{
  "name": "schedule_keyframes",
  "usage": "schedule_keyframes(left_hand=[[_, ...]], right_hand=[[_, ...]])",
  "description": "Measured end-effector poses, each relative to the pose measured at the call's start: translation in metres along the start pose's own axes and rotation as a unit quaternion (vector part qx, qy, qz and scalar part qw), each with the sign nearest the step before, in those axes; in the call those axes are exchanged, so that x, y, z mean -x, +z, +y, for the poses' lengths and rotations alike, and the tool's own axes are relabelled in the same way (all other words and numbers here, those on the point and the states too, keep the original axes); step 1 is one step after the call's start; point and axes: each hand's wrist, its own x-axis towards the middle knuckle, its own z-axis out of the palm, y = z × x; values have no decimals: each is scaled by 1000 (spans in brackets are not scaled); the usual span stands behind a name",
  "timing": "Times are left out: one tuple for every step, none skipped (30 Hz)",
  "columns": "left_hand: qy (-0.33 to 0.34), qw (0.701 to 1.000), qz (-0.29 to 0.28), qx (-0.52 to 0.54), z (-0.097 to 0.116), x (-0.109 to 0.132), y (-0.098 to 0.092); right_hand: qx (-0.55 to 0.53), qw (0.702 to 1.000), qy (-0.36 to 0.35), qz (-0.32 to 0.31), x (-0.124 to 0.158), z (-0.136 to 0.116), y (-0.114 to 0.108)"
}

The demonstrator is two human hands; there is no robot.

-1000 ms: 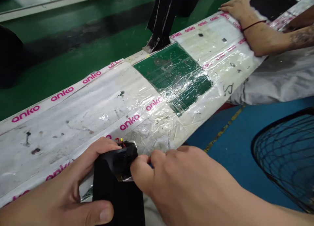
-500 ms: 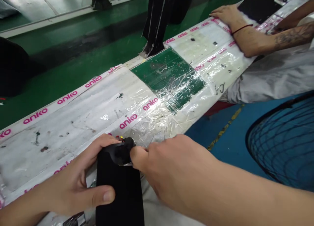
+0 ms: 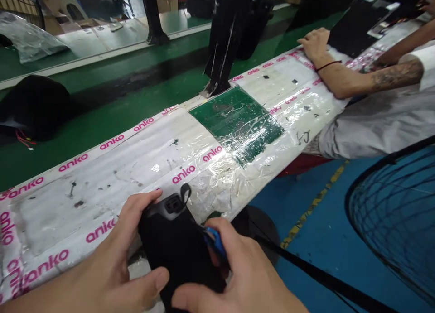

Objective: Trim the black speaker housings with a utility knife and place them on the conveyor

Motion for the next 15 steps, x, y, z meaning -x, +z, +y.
schedule_keyframes(left_hand=[[21,1000,11,-9,-3,-1,-2],[39,999,21,-25,-8,-2,-4],[51,997,26,-42,-13,-5,-6],[56,997,26,-55,-17,-9,-7],[56,996,22,-60,-21,-12,-8],[53,997,14,-54,-24,-16,-7],[52,998,5,-37,-26,-18,-6],[50,999,-3,-10,-27,-20,-4],[40,999,-13,28,-26,-21,-3],[25,996,-29,75,-25,-21,-2],[8,991,-49,127,-23,-20,-3],[-4,982,-67,175,-21,-20,-5],[-10,974,-80,211,-19,-19,-9],[-10,969,-89,231,-18,-19,-15],[-8,967,-95,236,-16,-19,-22]], right_hand=[[-45,999,21,19,0,3,2],[-86,995,32,44,-1,6,1],[-120,990,36,71,-2,10,-1],[-147,984,35,94,-4,14,-4],[-169,979,31,108,-6,18,-7],[-187,975,25,113,-8,22,-10],[-202,973,19,114,-10,26,-11],[-212,971,15,114,-12,29,-12],[-219,969,13,115,-13,32,-11],[-222,968,11,113,-14,34,-8],[-224,969,6,109,-14,36,-4],[-226,968,-1,104,-13,37,2],[-230,968,-7,96,-11,37,10],[-232,969,-12,85,-8,37,18],[-232,970,-20,68,-5,35,27]])
